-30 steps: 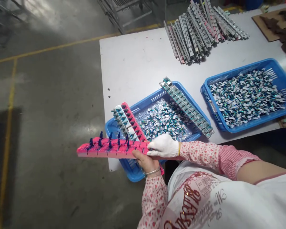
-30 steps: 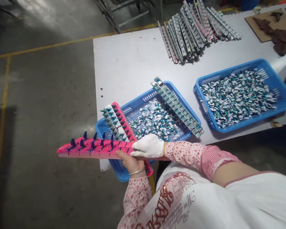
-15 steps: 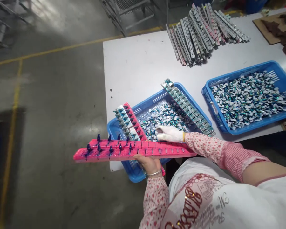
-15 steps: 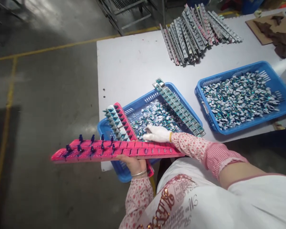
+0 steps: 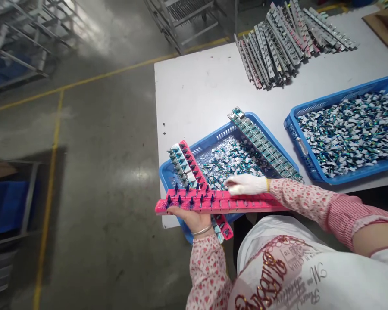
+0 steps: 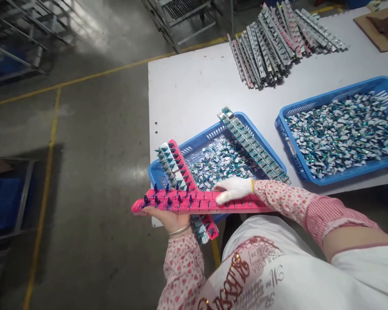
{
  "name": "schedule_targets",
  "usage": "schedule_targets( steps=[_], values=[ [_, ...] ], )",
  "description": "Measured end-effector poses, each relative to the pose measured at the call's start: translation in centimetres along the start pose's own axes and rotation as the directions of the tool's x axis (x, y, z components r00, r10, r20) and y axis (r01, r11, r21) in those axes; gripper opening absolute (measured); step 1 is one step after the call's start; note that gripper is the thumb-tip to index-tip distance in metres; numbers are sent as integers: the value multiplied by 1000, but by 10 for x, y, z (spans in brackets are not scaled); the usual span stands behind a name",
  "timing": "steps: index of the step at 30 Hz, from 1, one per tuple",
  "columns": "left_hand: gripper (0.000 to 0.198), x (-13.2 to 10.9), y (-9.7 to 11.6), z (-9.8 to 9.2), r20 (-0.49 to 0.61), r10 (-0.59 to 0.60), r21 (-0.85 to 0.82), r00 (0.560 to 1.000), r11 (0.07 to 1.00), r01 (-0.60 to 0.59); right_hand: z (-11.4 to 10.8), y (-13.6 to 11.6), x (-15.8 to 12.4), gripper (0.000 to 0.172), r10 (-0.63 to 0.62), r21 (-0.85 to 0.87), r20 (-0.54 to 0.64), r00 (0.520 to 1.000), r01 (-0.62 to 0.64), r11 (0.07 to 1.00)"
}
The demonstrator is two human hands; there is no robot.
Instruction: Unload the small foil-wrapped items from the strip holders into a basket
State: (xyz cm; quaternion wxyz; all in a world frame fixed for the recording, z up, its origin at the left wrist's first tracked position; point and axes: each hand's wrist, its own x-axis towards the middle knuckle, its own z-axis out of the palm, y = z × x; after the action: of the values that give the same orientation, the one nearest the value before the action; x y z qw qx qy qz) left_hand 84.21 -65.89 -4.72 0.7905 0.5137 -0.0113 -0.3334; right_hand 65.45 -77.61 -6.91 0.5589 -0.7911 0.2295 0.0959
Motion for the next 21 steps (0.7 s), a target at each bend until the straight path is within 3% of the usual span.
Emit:
schedule_targets(
  steps=[3, 5, 8, 12, 15, 18, 21],
  values=[
    [70, -16, -12, 17, 39, 5, -28, 999, 1000, -4, -7, -28, 31, 44, -53, 89, -313, 948, 84, 992],
    [72, -25, -21, 25, 53, -46, -43, 998, 998, 48, -5, -45, 53, 44, -73, 113, -384, 920, 126, 986],
    [70, -31, -30, 29, 40, -98, -31, 994, 995, 100, 5, -58, 74, 46, -89, 36, -387, 918, 112, 993],
    [70, -33, -32, 27, 28, -70, 4, 997, 998, 70, 14, -55, 78, 42, -261, -151, -385, 885, 218, 964],
    [67, -35, -29, 28, 44, -48, 9, 998, 999, 48, 12, -53, 77, 36, -195, 62, -417, 888, 241, 968],
    [72, -35, -28, 28, 75, -49, 2, 996, 999, 49, 7, -56, 79, 37, -28, 338, -341, 940, 150, 929],
    [71, -31, -28, 27, 63, -63, 4, 996, 998, 63, 6, -59, 82, 36, -41, 273, -346, 937, 142, 951]
  ],
)
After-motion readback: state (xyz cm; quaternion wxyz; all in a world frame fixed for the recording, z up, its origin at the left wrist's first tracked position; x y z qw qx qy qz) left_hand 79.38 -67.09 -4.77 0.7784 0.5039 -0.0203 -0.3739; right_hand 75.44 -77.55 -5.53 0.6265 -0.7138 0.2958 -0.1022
